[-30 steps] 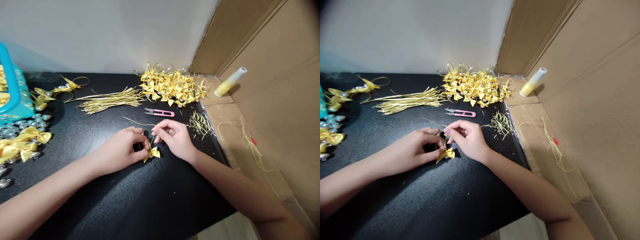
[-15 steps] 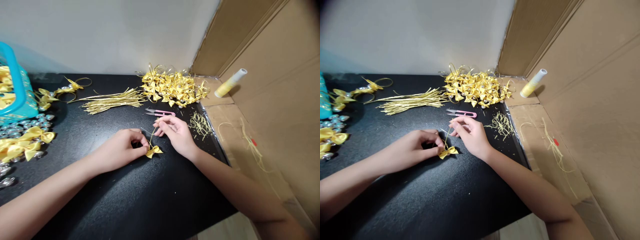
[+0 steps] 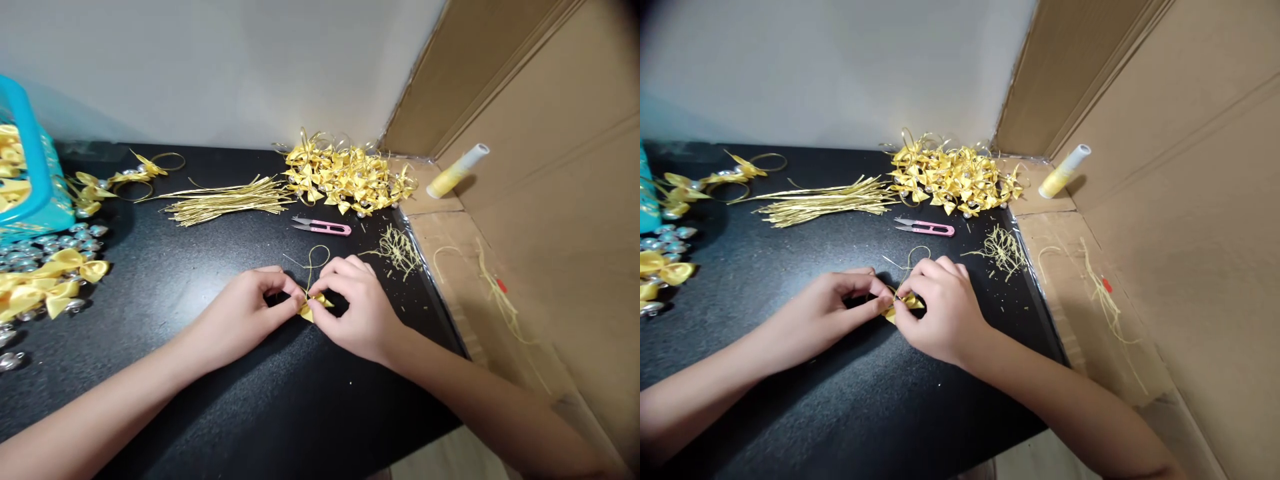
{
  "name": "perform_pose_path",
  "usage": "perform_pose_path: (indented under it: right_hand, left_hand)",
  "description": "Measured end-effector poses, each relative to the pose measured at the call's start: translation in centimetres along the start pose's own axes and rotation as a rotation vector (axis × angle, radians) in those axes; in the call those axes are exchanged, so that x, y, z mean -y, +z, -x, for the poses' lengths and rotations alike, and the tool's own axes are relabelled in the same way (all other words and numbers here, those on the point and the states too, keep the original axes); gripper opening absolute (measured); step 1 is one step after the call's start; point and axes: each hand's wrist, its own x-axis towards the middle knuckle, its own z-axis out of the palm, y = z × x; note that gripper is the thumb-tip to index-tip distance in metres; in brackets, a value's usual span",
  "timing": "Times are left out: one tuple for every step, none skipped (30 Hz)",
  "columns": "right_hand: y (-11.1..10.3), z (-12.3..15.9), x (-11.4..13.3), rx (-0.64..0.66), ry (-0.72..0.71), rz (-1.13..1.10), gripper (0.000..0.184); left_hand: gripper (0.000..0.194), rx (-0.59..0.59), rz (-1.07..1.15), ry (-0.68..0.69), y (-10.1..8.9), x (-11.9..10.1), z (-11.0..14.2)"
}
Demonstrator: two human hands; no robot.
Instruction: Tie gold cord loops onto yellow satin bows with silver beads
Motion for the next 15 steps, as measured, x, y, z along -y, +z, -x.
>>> perform_pose_path:
  right_hand:
    - [0.2, 0.1, -0.1, 0.007, 0.0, 0.008, 0.006]
    - [0.3, 0.2, -0.1, 0.012, -0.008, 0.02, 0.007]
    - [0.4, 0.2, -0.2, 0.014, -0.025, 0.039, 0.008]
    - [0.5, 0.2, -0.2, 0.01, -0.049, 0.066, 0.009]
    - [0.5, 0.1, -0.1, 0.002, -0.079, 0.1, 0.012]
    - [0.5, 0.1, -0.1, -0.007, -0.108, 0.136, 0.014]
    - [0.5, 0.1, 0.0, -0.015, -0.136, 0.172, 0.016]
    - [0.5, 0.1, 0.0, -0.019, -0.161, 0.202, 0.017]
    - [0.5, 0.1, 0.1, -0.024, -0.175, 0.228, 0.017]
    - [0.6, 0.1, 0.2, -0.03, -0.18, 0.248, 0.017]
    - [0.7, 0.1, 0.3, -0.036, -0.181, 0.266, 0.017]
    - [0.7, 0.1, 0.4, -0.042, -0.179, 0.282, 0.018]
    - [0.9, 0.1, 0.4, -0.047, -0.178, 0.296, 0.019]
    - [1.0, 0.1, 0.5, -0.05, -0.18, 0.306, 0.02]
    - [1.2, 0.0, 0.5, -0.051, -0.186, 0.313, 0.021]
  left_hand:
    - [0.025, -0.001, -0.005, 0.007, 0.0, 0.0, 0.1]
    - [0.024, -0.004, -0.014, 0.015, 0.1, 0.0, 0.1]
    - [0.023, -0.009, -0.028, 0.022, 0.1, -0.1, 0.1]
    - [0.023, -0.019, -0.045, 0.029, 0.2, -0.1, 0.1]
    - [0.022, -0.031, -0.062, 0.036, 0.2, -0.2, 0.1]
    - [0.022, -0.044, -0.079, 0.042, 0.2, -0.3, 0.1]
    - [0.023, -0.056, -0.093, 0.047, 0.2, -0.4, 0.1]
    - [0.024, -0.064, -0.104, 0.049, 0.3, -0.4, 0.1]
    - [0.024, -0.071, -0.111, 0.051, 0.2, -0.5, 0.1]
    - [0.025, -0.074, -0.115, 0.053, 0.2, -0.5, 0.1]
    - [0.025, -0.077, -0.118, 0.054, 0.2, -0.5, 0.1]
    - [0.025, -0.079, -0.119, 0.054, 0.1, -0.6, 0.1]
    - [0.025, -0.08, -0.119, 0.053, 0.0, -0.5, 0.1]
    - [0.026, -0.079, -0.117, 0.05, -0.1, -0.5, 0.2]
    - [0.026, -0.079, -0.115, 0.045, -0.2, -0.4, 0.2]
